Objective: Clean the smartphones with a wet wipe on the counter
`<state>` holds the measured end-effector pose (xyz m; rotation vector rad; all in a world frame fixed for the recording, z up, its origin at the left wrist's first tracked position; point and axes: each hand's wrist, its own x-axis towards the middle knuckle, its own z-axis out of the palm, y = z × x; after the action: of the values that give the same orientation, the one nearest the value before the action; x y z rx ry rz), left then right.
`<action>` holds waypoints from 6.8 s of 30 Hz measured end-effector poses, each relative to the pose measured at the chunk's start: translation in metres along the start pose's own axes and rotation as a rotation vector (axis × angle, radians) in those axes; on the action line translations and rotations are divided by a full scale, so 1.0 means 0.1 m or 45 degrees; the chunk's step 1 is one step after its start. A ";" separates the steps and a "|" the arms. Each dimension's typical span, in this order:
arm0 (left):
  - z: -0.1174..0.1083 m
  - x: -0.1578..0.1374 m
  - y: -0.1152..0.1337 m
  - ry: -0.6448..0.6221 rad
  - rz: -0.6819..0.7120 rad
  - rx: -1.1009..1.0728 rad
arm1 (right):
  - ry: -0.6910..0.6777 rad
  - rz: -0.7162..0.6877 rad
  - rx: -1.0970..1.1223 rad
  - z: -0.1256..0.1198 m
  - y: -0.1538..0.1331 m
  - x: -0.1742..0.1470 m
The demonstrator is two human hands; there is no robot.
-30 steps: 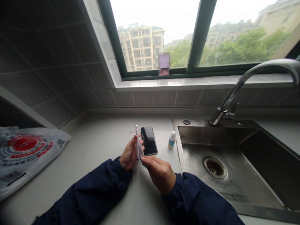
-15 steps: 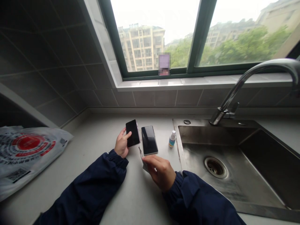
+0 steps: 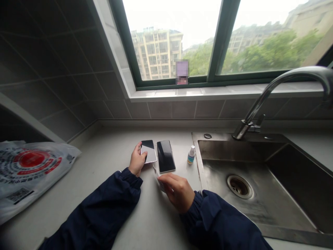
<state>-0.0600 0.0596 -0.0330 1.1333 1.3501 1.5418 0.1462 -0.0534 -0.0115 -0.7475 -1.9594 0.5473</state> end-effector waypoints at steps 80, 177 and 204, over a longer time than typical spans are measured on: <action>0.31 -0.90 0.41 -0.517 0.286 0.197 | 0.324 1.050 0.569 -0.05 0.53 0.00; 0.30 -0.73 0.50 -0.739 -0.790 -1.015 | 0.466 0.626 0.432 -0.15 0.09 0.12; 0.33 -0.82 0.41 -0.967 -1.219 -1.172 | 0.434 -0.041 -0.207 -0.20 -0.24 0.17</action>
<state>-0.0037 -0.0131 -0.0013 0.2838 0.3907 0.6938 0.1512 -0.0576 0.0234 -0.8484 -1.7062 0.2237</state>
